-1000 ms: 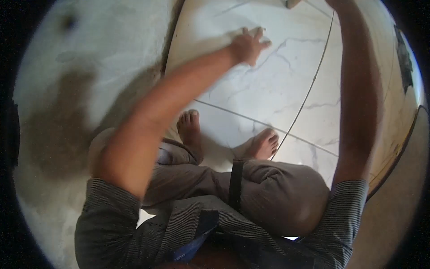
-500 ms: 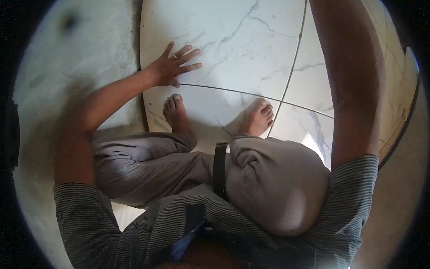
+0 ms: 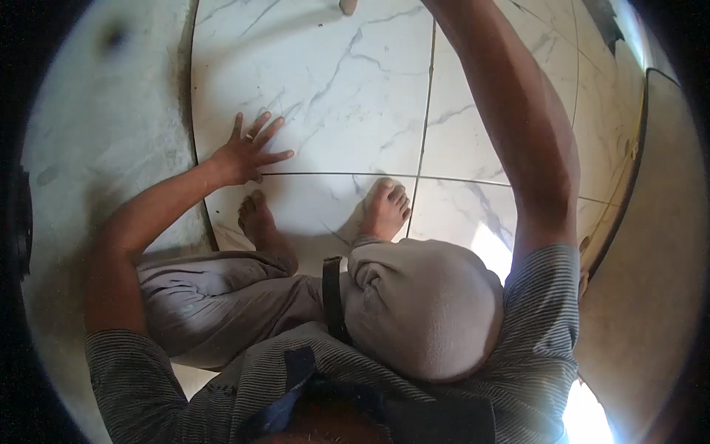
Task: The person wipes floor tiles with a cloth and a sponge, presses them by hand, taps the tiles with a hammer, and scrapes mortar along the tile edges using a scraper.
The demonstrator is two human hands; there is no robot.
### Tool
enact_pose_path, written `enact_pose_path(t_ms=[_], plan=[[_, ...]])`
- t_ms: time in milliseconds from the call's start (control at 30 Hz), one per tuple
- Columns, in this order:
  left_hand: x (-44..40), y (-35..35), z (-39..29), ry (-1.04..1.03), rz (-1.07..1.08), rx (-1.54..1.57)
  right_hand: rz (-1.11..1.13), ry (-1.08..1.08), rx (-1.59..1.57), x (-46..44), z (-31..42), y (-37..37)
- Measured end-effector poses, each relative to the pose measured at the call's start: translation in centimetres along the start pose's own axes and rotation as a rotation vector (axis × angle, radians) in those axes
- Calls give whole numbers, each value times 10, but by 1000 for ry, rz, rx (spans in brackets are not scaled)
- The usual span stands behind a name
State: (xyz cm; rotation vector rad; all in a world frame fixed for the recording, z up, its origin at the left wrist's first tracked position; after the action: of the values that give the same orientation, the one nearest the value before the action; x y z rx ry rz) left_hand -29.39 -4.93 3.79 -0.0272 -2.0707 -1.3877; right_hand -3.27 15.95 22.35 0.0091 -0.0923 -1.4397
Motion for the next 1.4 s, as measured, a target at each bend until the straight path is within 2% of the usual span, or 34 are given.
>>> enact_pose_path(t_ms=[67, 133, 167, 200, 267, 300, 533, 567, 733, 833, 933, 1067, 1200, 1267, 1400], plan=[[2, 8, -2, 14, 136, 75, 51, 13, -48, 29, 16, -1], [1, 8, -4, 16, 122, 73, 135, 60, 82, 65, 37, -7], [1, 10, -2, 19, 101, 59, 101, 12, 156, 76, 38, -12], [2, 9, -2, 21, 101, 56, 200, -48, 0, 94, 46, -15], [3, 9, -2, 12, 48, 53, 177, -242, -115, 85, -6, -20], [3, 8, -4, 11, 45, 49, 196, -318, 123, 90, -8, -10], [3, -2, 2, -11, -19, 31, 134, -335, -91, 112, -4, -4], [3, -1, 1, -22, -43, 23, 177, -168, 179, 110, -8, 0], [2, -4, 2, -32, -5, 38, 59, -87, -1, 102, -6, 15], [-1, -8, 2, -39, 26, -4, -17, -179, 0, 76, -23, 31], [1, -4, 1, -52, 35, -18, -74, -107, -103, 64, -14, 43], [-1, 10, 2, -80, -32, -64, -104, -70, -85, 48, -12, 52], [-37, 18, 33, -180, -73, 7, -92, -132, -18, 38, -17, 58], [-73, 52, 64, -82, -467, -72, -126, -136, -46, 40, -18, 62], [-156, 136, 164, 327, -827, 72, -148, -152, 17, 37, -22, 57]])
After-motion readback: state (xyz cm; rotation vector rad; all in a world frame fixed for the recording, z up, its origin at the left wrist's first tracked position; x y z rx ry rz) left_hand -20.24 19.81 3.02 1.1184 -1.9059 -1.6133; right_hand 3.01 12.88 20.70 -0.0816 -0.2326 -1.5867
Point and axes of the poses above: each hand's wrist, its own x-axis away from the middle knuckle, its own y-axis out of the back of the hand, z = x × y, the point moved 4 cm from there along -x, towards the middle knuckle, and after that the axes turned 1 degree about -z, right-handed, at the moved point
